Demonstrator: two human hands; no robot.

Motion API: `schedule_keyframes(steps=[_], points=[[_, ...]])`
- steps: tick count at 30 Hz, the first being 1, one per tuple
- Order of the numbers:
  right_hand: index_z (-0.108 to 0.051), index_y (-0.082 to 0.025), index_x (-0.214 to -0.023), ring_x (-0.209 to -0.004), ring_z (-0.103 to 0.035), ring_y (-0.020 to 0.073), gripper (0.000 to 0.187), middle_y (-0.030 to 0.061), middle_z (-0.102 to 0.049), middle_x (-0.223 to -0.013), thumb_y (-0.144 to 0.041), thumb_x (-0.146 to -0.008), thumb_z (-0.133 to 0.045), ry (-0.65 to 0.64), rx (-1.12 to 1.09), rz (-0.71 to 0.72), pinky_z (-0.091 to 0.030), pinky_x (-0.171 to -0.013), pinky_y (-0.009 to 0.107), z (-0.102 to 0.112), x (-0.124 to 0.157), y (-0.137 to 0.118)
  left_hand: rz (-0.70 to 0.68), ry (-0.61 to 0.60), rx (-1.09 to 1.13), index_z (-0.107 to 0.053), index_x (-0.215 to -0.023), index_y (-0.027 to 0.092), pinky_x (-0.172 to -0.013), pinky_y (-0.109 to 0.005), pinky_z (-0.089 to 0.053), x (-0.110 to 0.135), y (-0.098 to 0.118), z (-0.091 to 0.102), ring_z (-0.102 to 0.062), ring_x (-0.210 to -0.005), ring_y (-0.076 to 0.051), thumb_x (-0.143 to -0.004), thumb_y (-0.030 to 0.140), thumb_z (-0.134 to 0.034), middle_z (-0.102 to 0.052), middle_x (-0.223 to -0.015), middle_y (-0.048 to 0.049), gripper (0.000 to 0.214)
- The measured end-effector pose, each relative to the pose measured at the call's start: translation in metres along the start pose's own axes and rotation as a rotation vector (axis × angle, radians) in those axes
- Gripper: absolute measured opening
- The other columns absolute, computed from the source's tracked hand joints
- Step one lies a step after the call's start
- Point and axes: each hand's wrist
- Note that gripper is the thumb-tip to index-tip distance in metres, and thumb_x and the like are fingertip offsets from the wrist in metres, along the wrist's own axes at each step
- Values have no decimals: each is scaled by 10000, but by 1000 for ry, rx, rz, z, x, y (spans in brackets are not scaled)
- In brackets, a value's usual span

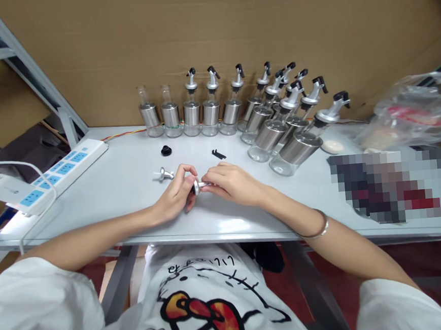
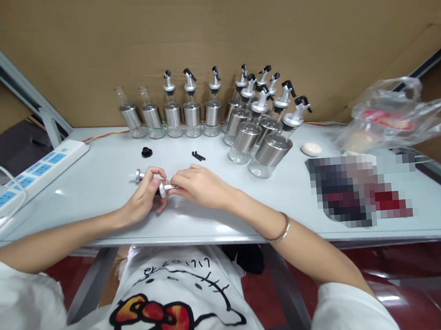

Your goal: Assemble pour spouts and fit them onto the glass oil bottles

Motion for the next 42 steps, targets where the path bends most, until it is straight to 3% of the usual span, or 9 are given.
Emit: schedule_keyframes(steps=[5,8,15,19,25,31,35,38,42], points=[[-581,-177,-826,-645,-482,145,344,29,-607,-713,-329,-1010,-333,65,317,52,-308,-715,312,12,-1,-3,-35,-34,-143,-347,-792,213,-374,-178,-297,1,6,0,-377,-344,-59,-921,627,-278,-374,-478,106,439],[-580,-169,-858,-666,-484,162,331,49,-616,-749,-272,-1013,-306,53,376,62,-299,-698,313,10,-3,-5,15,-63,-146,-365,-732,205,-388,-200,-326,-2,9,-2,-396,-353,-68,-933,623,-199,-393,-471,80,493],[-566,-166,-756,-560,-426,163,405,54,-585,-641,-352,-1003,-304,102,339,-4,-228,-622,336,-1,-16,0,-85,93,-244,-341,-725,212,-438,-202,-297,-12,20,8,-342,-415,-72,-933,538,-311,-349,-515,84,388],[-511,-199,-644,-511,-347,150,435,34,-546,-572,-467,-955,-367,118,251,-79,-167,-589,345,2,-16,-3,-184,77,-375,-353,-713,210,-477,-217,-269,-10,26,11,-317,-459,-87,-931,458,-327,-342,-521,74,331],[-472,-206,-617,-463,-278,121,419,5,-516,-518,-452,-928,-335,229,213,-121,-190,-623,361,9,-10,-16,-355,35,-566,-394,-717,211,-552,-252,-338,-6,39,11,-392,-526,-122,-926,456,-300,-409,-572,33,336],[-424,-205,-619,-432,-253,107,394,-43,-376,-444,-386,-940,-285,273,-39,-244,-248,-630,337,7,-14,-26,-517,56,-743,-418,-691,222,-664,-309,-401,-13,39,19,-426,-615,-173,-923,473,-296,-456,-637,-16,363],[-378,-209,-597,-464,-268,111,458,-45,-346,-465,-482,-945,-258,236,-229,-403,-286,-644,311,7,-17,-31,-564,59,-815,-446,-697,221,-750,-353,-423,-18,38,27,-445,-657,-190,-922,466,-303,-499,-676,-40,362],[-384,-205,-597,-504,-327,112,487,-39,-360,-505,-549,-930,-292,209,-433,-508,-294,-617,286,6,-16,-35,-585,13,-837,-472,-678,223,-804,-405,-422,-22,37,35,-465,-666,-197,-866,558,-390,-523,-683,-45,393],[-398,-197,-591,-509,-297,96,473,-48,-327,-533,-565,-889,-406,216,-786,-591,-243,-529,260,-1,-13,-38,-619,-44,-802,-513,-682,221,-824,-450,-419,-25,33,46,-495,-651,-196,-785,619,-519,-540,-678,-39,411]])
Point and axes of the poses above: each hand's wrist, its own x-axis away from the middle knuckle, its own z-axis out of the back of the hand, y = z × x
